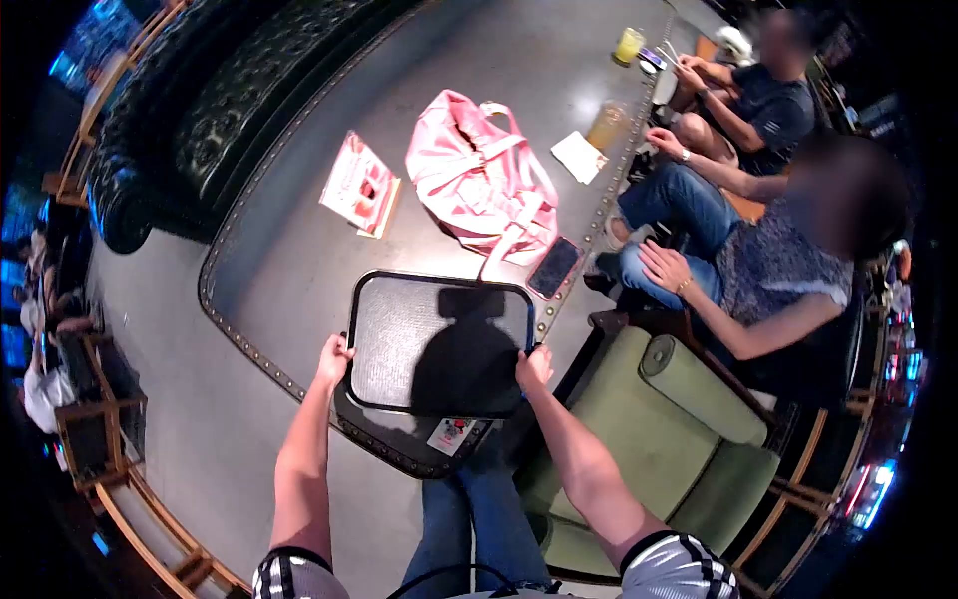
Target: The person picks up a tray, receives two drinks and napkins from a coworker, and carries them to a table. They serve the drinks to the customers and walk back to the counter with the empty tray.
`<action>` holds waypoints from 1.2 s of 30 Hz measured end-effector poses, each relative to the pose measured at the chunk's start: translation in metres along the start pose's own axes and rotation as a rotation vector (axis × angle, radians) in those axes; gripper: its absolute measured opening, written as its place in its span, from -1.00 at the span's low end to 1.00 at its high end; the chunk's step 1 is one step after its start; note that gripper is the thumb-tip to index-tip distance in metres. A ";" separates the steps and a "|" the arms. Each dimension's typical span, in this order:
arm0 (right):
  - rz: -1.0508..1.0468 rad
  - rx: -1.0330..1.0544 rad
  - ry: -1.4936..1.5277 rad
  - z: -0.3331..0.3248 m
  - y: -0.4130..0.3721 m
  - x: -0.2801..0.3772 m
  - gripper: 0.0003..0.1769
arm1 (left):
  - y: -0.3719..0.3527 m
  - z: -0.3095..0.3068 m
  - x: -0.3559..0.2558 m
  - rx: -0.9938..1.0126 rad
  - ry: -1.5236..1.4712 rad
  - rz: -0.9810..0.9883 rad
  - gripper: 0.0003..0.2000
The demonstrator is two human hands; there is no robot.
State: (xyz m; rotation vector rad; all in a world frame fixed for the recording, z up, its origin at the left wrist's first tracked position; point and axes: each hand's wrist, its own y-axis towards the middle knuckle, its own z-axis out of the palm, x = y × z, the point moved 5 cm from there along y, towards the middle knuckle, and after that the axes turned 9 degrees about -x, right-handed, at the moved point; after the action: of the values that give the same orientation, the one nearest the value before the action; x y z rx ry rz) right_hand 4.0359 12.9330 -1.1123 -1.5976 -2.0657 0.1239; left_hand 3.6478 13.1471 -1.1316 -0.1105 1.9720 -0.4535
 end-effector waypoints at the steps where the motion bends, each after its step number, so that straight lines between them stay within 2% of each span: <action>1: -0.029 -0.006 0.011 -0.005 -0.006 -0.005 -0.67 | -0.013 -0.006 0.001 0.016 -0.057 -0.038 -0.68; 3: -0.064 0.008 0.130 -0.021 -0.017 -0.016 -0.71 | -0.042 -0.018 -0.031 -0.011 -0.232 0.025 -0.67; 4: -0.125 0.031 0.243 -0.027 -0.027 -0.018 -0.72 | -0.061 -0.028 -0.045 -0.035 -0.181 0.013 -0.68; 5: -0.272 -0.101 0.373 -0.038 -0.042 -0.022 -0.69 | -0.077 -0.038 -0.065 -0.061 -0.136 0.015 -0.68; 6: -0.277 -0.108 0.414 -0.052 -0.058 -0.022 -0.68 | -0.096 -0.047 -0.084 -0.046 -0.114 -0.034 -0.71; 8: -0.239 -0.120 0.518 -0.080 -0.089 -0.031 -0.66 | -0.133 -0.067 -0.122 -0.071 -0.070 0.013 -0.79; 9: -0.147 -0.060 0.565 -0.094 -0.104 -0.037 -0.66 | -0.149 -0.080 -0.136 -0.070 -0.071 0.010 -0.81; 10: -0.063 -0.018 0.624 -0.136 -0.130 -0.026 -0.66 | -0.164 -0.090 -0.161 -0.072 -0.036 0.022 -0.82; 12: -0.081 -0.175 0.665 -0.178 -0.165 -0.038 -0.69 | -0.185 -0.098 -0.202 -0.048 -0.046 0.073 -0.84; 15: -0.002 -0.350 0.803 -0.252 -0.242 -0.063 -0.74 | -0.216 -0.091 -0.272 0.177 -0.122 0.135 -0.86; 17: 0.066 -0.515 0.868 -0.282 -0.299 -0.092 -0.78 | -0.220 -0.080 -0.289 0.356 -0.182 0.204 -0.84; 21: 0.348 -0.723 0.988 -0.302 -0.432 -0.174 -0.65 | -0.290 -0.051 -0.366 0.722 -0.164 0.223 -0.87; 23: 0.477 -0.927 0.867 -0.338 -0.516 -0.182 -0.59 | -0.329 -0.026 -0.382 0.865 -0.053 0.364 -0.88; 24: 0.492 -0.900 0.853 -0.342 -0.553 -0.196 -0.60 | -0.364 -0.014 -0.395 0.972 -0.111 0.328 -0.89; 25: 0.542 -1.027 0.877 -0.336 -0.588 -0.219 -0.64 | -0.390 0.000 -0.400 1.064 -0.022 0.435 -0.89; 27: 0.606 -1.087 0.970 -0.330 -0.660 -0.254 -0.65 | -0.442 0.035 -0.387 1.173 0.138 0.629 -0.88; 29: 0.718 -1.208 0.868 -0.348 -0.736 -0.259 -0.67 | -0.511 0.062 -0.376 1.347 0.126 0.671 -0.89; 31: 0.898 -1.366 0.742 -0.352 -0.807 -0.266 -0.66 | -0.592 0.077 -0.369 1.579 0.076 0.502 -0.83; 34: 1.094 -1.588 0.780 -0.320 -0.893 -0.288 -0.69 | -0.692 0.105 -0.320 1.835 0.107 0.468 -0.81; 36: 1.239 -1.664 0.687 -0.309 -0.953 -0.289 -0.69 | -0.763 0.108 -0.286 1.938 0.173 0.437 -0.81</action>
State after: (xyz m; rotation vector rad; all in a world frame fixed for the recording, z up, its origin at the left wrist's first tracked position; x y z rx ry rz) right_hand 3.3885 12.3067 -0.5863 -2.8147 -0.0412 -1.7605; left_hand 3.7737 12.4930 -0.6498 1.5203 0.9029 -1.8134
